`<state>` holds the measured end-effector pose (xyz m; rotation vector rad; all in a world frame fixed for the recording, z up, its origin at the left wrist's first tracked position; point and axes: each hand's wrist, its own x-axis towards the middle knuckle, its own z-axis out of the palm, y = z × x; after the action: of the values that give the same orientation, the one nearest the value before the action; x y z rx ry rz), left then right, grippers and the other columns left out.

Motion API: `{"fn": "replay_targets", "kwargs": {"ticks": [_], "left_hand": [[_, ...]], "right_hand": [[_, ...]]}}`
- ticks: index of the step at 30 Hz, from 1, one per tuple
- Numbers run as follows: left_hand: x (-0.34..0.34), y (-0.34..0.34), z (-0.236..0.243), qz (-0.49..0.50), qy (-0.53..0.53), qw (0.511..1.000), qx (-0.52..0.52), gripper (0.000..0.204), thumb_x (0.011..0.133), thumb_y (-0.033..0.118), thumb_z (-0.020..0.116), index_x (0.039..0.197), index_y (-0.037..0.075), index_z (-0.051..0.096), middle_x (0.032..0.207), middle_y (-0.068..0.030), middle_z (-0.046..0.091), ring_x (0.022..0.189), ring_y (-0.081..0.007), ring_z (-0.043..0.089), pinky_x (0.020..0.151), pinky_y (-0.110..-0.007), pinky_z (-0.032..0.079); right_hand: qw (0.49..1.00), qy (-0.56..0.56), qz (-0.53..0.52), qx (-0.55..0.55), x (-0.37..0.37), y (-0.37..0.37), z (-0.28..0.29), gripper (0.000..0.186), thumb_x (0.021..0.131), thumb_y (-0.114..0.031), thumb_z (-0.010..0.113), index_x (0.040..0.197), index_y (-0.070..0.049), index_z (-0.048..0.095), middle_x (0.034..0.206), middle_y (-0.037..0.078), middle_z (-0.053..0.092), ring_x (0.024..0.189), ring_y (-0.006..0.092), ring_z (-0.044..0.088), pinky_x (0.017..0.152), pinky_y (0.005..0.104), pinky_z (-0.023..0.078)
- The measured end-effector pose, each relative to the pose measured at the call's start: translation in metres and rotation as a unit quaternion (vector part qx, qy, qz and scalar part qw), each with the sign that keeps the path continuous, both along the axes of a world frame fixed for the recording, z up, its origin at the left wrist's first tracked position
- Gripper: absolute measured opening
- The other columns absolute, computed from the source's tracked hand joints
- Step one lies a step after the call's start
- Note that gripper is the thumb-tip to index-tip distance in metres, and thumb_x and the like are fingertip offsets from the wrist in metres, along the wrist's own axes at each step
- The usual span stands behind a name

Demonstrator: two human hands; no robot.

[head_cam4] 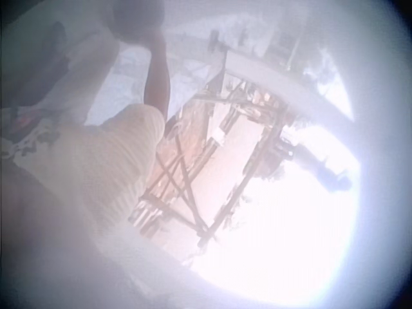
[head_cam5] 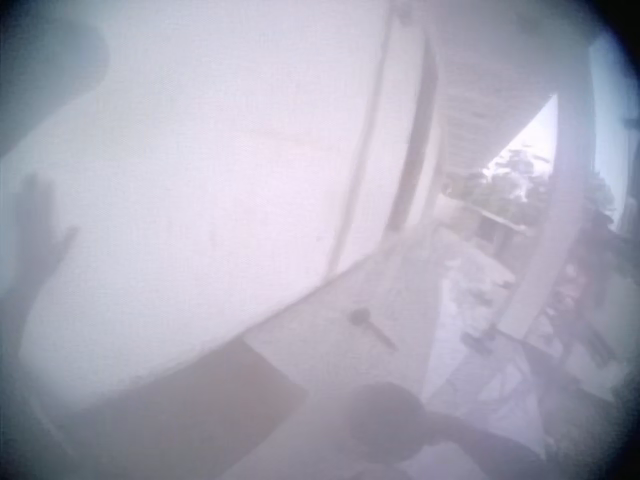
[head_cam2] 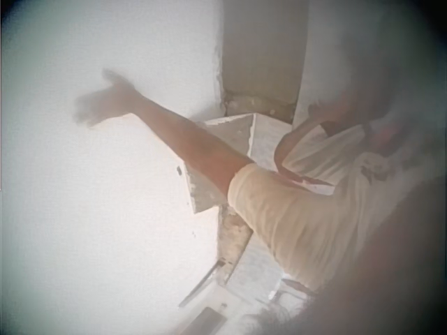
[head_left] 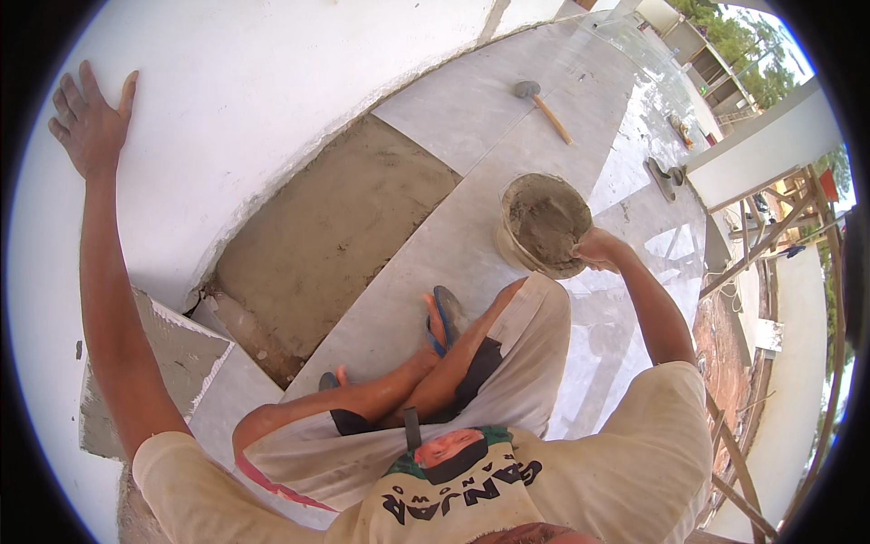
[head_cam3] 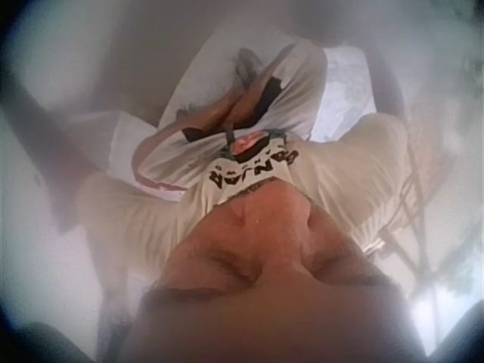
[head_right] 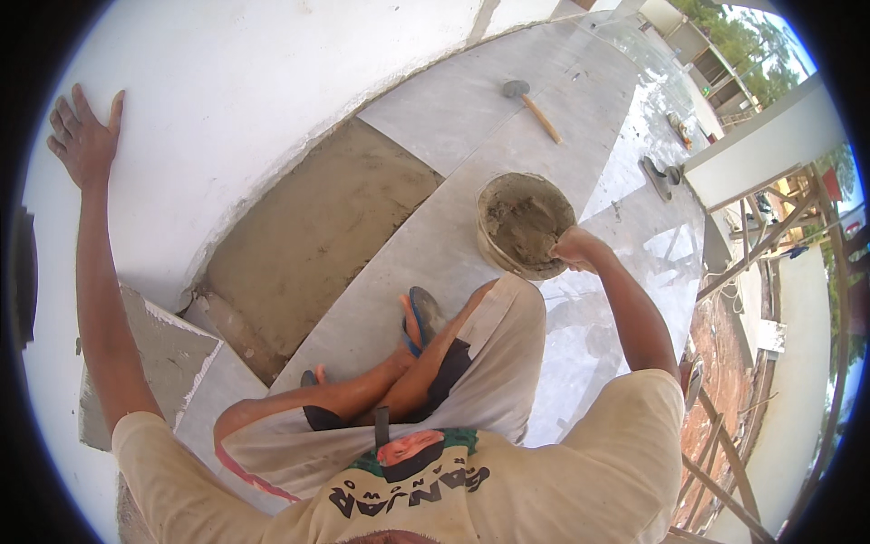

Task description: The person spreads cement on the floor using a trowel, places a large tile onto the wet cement, and then uses a rubber mallet to tap the tile into place and level it.

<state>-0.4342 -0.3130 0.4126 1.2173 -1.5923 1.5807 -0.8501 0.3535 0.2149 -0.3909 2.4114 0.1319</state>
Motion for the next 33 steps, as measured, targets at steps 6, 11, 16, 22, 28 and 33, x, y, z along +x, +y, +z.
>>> {"fn": "replay_targets", "kwargs": {"ticks": [6, 11, 16, 22, 28, 33], "left_hand": [[-0.006, 0.007, -0.01, -0.096, 0.007, 0.995, -0.025, 0.081, 0.089, 0.076, 0.052, 0.142, 0.015, 0.053, 0.141, -0.0174, 0.052, 0.13, -0.0337, 0.05, 0.097, -0.057, 0.044], [-0.004, -0.016, -0.014, -0.335, 0.081, 0.938, -0.044, 0.086, 0.091, 0.076, 0.046, 0.153, 0.016, 0.039, 0.151, -0.0207, 0.042, 0.143, -0.0393, 0.037, 0.11, -0.064, 0.031], [-0.005, -0.016, -0.013, -0.339, 0.072, 0.937, -0.044, 0.088, 0.091, 0.076, 0.047, 0.153, 0.015, 0.038, 0.15, -0.021, 0.042, 0.141, -0.0398, 0.038, 0.11, -0.065, 0.03], [-0.008, -0.017, -0.019, -0.323, 0.084, 0.942, -0.036, 0.088, 0.091, 0.076, 0.048, 0.153, 0.014, 0.037, 0.152, -0.0208, 0.039, 0.142, -0.0383, 0.035, 0.109, -0.063, 0.031], [0.003, -0.018, -0.012, -0.348, 0.057, 0.934, -0.052, 0.089, 0.09, 0.075, 0.049, 0.153, 0.015, 0.036, 0.153, -0.0205, 0.037, 0.145, -0.0393, 0.032, 0.112, -0.064, 0.028], [-0.009, -0.019, -0.015, -0.328, 0.078, 0.941, -0.036, 0.088, 0.09, 0.075, 0.05, 0.153, 0.015, 0.037, 0.152, -0.0204, 0.038, 0.145, -0.0395, 0.032, 0.111, -0.064, 0.031]], "right_hand": [[0.95, -0.114, -0.186, -0.226, 0.008, 0.051, 0.001, 0.024, 0.092, -0.028, 0.067, 0.088, -0.004, 0.067, 0.067, 0.007, 0.061, 0.052, 0.0183, 0.058, 0.047, 0.0339, 0.046], [0.919, -0.088, -0.216, -0.319, 0.038, 0.04, 0.022, 0.025, 0.093, -0.029, 0.067, 0.096, -0.005, 0.066, 0.072, 0.004, 0.06, 0.056, 0.0141, 0.058, 0.048, 0.0301, 0.046], [0.884, -0.101, -0.186, -0.417, 0.051, -0.001, 0.043, 0.022, 0.094, -0.026, 0.063, 0.099, -0.005, 0.065, 0.076, 0.004, 0.06, 0.059, 0.013, 0.058, 0.05, 0.0287, 0.047], [0.835, -0.152, -0.146, -0.509, 0.046, -0.104, 0.032, 0.019, 0.093, -0.021, 0.06, 0.101, -0.004, 0.064, 0.078, 0.004, 0.059, 0.063, 0.0126, 0.059, 0.054, 0.0281, 0.047], [0.91, 0.046, 0.01, -0.411, 0.03, -0.242, -0.071, 0.033, 0.087, -0.026, 0.064, 0.108, 0.0, 0.064, 0.097, 0.017, 0.069, 0.085, 0.028, 0.069, 0.074, 0.0395, 0.055], [0.936, 0.206, 0.036, -0.283, 0.01, -0.3, -0.156, 0.044, 0.084, -0.023, 0.061, 0.12, 0.002, 0.057, 0.118, 0.028, 0.066, 0.115, 0.0408, 0.063, 0.097, 0.0486, 0.05]]}}
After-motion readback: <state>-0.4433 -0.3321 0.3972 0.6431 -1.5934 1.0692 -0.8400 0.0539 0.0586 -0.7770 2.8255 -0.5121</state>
